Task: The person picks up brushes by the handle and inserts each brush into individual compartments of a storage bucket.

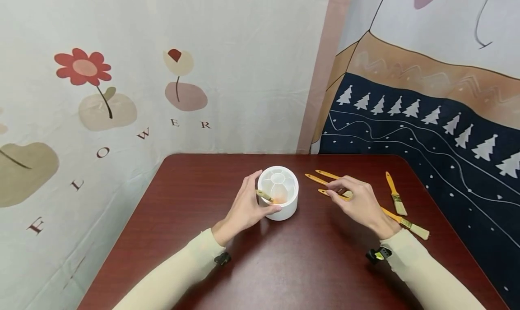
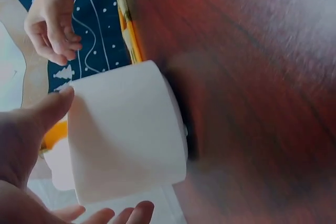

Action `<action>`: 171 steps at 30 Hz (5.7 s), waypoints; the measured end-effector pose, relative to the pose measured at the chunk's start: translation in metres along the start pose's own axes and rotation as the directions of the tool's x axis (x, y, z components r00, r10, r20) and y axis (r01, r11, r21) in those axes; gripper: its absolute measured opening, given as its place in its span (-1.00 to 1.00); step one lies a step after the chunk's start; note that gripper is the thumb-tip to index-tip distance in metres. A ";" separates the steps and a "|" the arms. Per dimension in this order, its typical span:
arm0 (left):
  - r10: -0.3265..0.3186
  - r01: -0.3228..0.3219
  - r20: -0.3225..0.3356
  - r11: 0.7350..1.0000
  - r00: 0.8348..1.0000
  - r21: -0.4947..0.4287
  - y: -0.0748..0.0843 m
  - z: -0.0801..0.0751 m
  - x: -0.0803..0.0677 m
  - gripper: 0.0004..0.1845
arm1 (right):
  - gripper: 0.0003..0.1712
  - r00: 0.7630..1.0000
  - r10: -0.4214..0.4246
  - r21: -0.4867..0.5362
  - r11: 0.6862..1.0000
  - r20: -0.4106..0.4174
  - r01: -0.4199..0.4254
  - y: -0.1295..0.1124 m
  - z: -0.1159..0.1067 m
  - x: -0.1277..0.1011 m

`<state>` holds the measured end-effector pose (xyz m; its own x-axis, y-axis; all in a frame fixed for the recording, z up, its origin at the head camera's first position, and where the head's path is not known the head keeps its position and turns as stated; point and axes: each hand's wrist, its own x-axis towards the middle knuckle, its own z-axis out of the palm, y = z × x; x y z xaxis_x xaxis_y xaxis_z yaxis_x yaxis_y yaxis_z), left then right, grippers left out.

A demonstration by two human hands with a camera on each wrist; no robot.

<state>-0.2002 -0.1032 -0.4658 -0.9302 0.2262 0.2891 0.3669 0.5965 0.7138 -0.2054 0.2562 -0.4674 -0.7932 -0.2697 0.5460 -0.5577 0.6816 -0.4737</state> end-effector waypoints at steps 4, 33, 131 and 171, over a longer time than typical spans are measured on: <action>-0.055 0.055 -0.020 0.998 0.998 0.008 0.004 0.004 -0.004 0.23 | -0.73 1.000 0.019 -0.042 0.999 0.001 -0.019 0.011 -0.004 -0.003; -0.017 0.020 0.065 0.998 0.998 -0.051 0.000 -0.007 0.002 0.16 | -0.71 0.962 0.179 -0.156 0.977 0.205 -0.148 0.063 -0.017 -0.015; -0.056 0.160 0.271 0.912 0.961 -0.377 -0.015 -0.007 0.027 0.22 | -0.67 0.968 0.210 -0.102 0.975 0.137 -0.197 0.023 -0.031 -0.010; -0.319 0.322 0.056 0.913 0.946 -0.250 0.005 -0.001 0.005 -0.12 | -0.75 0.968 0.224 0.077 0.973 -0.109 -0.217 -0.024 -0.034 0.016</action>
<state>-0.2025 -0.0995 -0.4603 -0.9977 0.0666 0.0103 0.0377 0.4249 0.9045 -0.1964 0.2588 -0.4238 -0.8668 -0.0341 0.4975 -0.3894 0.6696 -0.6324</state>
